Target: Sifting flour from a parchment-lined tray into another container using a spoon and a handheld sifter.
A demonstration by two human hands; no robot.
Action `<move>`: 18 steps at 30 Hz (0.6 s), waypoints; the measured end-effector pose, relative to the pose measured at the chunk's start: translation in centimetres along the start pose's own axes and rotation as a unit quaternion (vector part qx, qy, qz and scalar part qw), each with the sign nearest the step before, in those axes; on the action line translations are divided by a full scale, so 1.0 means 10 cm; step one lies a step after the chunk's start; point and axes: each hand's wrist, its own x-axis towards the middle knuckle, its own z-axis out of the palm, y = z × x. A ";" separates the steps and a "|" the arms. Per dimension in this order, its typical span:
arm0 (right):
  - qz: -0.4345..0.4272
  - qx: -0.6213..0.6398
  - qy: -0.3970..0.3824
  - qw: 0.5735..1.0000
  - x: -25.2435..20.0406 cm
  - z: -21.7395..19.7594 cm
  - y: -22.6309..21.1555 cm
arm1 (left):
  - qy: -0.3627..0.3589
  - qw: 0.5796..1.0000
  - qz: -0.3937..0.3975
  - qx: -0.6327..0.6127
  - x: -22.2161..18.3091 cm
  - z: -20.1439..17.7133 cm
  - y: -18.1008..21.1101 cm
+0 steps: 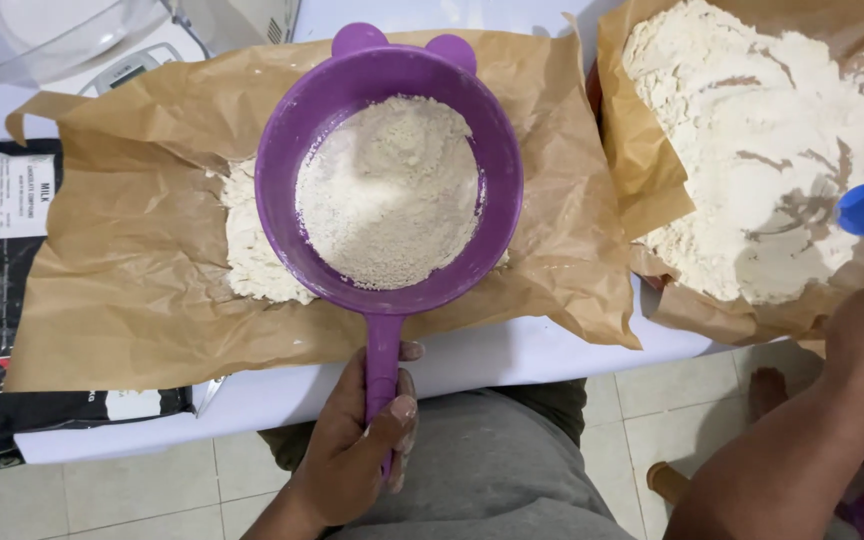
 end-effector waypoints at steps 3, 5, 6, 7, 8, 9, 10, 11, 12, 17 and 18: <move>-0.090 -0.468 0.070 0.876 -0.10 -0.32 -0.37 | -0.006 1.000 -0.007 0.010 0.00 -0.01 -0.03; -0.091 -0.354 0.069 0.928 -0.06 -0.54 -0.63 | -0.004 1.000 -0.017 0.008 0.00 -0.01 -0.05; -0.092 -0.232 0.071 0.966 -0.03 -0.65 -0.76 | -0.001 1.000 -0.024 0.005 0.00 -0.01 -0.06; -0.090 -0.234 0.068 0.966 0.00 -0.75 -0.88 | -0.003 1.000 -0.028 0.005 0.01 0.00 -0.07; -0.098 -0.281 0.064 0.952 0.02 -0.85 -1.00 | -0.004 1.000 -0.021 0.004 0.02 0.00 -0.07; -0.106 -0.327 0.063 0.937 0.07 -0.95 -1.13 | -0.005 1.000 -0.012 0.002 0.03 0.01 -0.08; -0.105 -0.327 0.062 0.937 0.16 -1.14 -1.43 | -0.006 1.000 -0.013 0.003 0.02 0.01 -0.09; 0.065 -0.088 -0.011 0.994 0.27 -1.33 -1.73 | -0.006 1.000 -0.017 -0.001 0.03 0.02 -0.10; 0.224 0.168 -0.085 0.956 0.38 -1.51 -2.04 | -0.006 1.000 -0.021 -0.004 0.03 0.02 -0.10; 0.195 0.271 -0.012 0.942 0.45 -1.29 -2.15 | -0.011 1.000 -0.015 0.010 -0.01 0.01 -0.11; 0.207 0.320 0.009 0.924 0.48 -1.23 -2.16 | -0.012 1.000 -0.016 0.011 -0.01 0.01 -0.11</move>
